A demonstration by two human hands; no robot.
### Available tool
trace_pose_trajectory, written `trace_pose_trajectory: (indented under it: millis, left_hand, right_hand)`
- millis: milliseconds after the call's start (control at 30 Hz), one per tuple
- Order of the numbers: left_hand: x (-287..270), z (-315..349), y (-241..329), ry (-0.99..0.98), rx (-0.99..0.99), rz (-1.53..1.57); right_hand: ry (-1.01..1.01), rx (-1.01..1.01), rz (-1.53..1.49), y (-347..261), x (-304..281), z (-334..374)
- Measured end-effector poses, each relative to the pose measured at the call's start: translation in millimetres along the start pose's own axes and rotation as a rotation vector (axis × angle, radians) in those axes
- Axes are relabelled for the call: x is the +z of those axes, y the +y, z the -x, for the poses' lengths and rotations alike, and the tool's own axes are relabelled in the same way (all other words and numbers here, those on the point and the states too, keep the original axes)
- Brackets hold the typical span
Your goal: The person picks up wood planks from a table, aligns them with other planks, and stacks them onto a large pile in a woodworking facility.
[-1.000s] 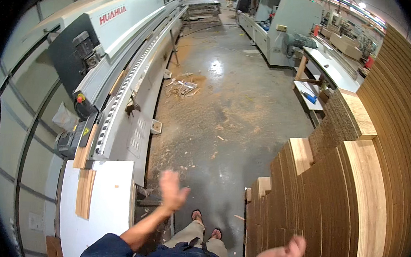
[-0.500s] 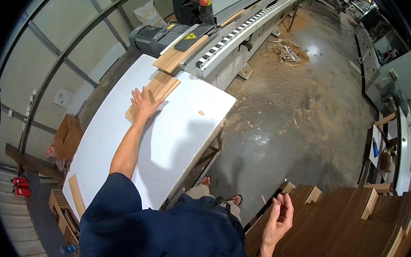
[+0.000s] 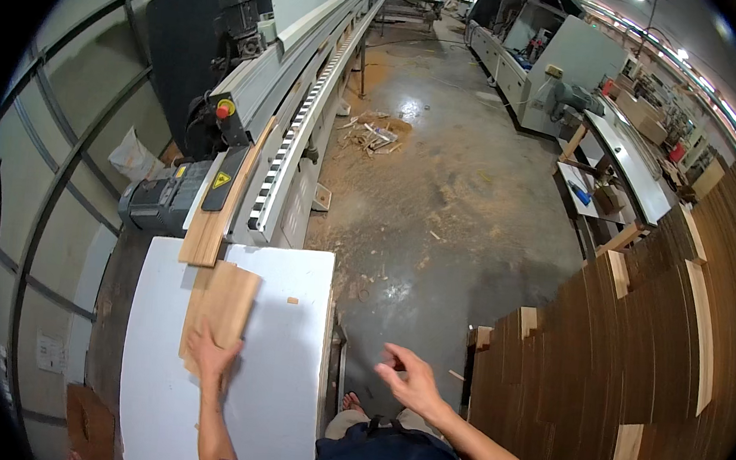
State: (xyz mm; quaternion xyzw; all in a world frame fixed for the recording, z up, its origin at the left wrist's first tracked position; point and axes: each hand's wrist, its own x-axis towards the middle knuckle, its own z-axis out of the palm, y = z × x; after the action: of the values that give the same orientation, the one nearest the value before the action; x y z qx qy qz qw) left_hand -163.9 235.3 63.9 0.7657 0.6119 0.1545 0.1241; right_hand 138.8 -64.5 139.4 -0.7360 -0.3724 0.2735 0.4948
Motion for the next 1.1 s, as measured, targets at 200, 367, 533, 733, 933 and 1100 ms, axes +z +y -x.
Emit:
trace_pose_trajectory:
  millis: [200,367,533,733,933,1100]
  left_hand:
    - [1,84,144,-0.169,0.766,0.208]
    - [11,103,232,-0.206,1.087,0.397]
    - [-12,109,360,-0.300,1.533,0.578]
    - [-33,163,486,-0.270,1.922,0.658]
    - [-1,182,474,-0.477,1.948,0.635]
    - [31,145,399,-0.494,1.652,0.447]
  right_hand:
    - [-0.018,0.350,-1.035,-9,11,-28]
    - [0.257,0.232,-0.789,-9,-68,13]
    - [0.516,-0.023,-0.791,-18,-150,97]
    - [0.970,-0.176,-0.620,-40,-198,176]
    - [0.854,-0.085,-0.392,5,-214,215]
    - [0.391,0.138,-0.626,36,-203,142]
